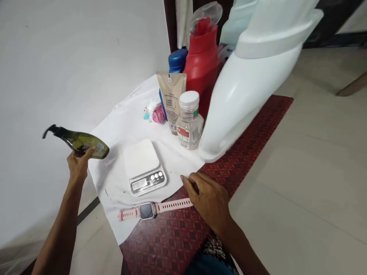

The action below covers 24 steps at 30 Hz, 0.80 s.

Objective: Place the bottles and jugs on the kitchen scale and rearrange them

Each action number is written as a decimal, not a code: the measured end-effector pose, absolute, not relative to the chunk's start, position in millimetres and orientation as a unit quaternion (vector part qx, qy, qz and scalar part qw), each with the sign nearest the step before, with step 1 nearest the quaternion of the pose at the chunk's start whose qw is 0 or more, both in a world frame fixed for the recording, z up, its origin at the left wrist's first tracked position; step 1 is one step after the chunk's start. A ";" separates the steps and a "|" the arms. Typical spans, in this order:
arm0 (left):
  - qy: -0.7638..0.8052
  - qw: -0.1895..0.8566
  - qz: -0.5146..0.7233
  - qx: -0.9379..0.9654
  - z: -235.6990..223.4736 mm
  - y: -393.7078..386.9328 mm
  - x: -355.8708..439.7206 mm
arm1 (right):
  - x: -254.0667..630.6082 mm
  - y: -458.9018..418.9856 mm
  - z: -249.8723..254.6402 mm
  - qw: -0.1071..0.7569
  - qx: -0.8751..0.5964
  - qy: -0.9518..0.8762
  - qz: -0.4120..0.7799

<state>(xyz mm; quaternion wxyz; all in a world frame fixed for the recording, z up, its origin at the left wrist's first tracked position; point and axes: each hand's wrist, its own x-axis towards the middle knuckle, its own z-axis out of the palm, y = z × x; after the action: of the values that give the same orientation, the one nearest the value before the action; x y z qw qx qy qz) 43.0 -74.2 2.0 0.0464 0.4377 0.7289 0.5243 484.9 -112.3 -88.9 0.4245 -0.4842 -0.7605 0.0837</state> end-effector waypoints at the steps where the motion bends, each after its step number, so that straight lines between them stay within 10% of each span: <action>1: 0.711 0.063 0.544 0.442 9.5 -85.2 53.9 | 484.7 -112.6 -89.1 0.429 -0.485 -0.757 0.089; 8: 0.660 0.116 0.522 0.527 60.1 -114.2 147.1 | 482.9 -113.6 -89.0 0.438 -0.501 -0.730 0.159; 24: 0.656 0.195 0.423 0.594 24.3 -104.5 200.4 | 481.7 -115.8 -89.7 0.461 -0.501 -0.709 0.183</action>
<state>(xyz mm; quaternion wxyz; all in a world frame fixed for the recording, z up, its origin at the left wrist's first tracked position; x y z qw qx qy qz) 200.4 -104.5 24.3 0.1950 0.5939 0.6561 0.4230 481.7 -115.8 -89.7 0.4613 -0.5012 -0.7088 0.1835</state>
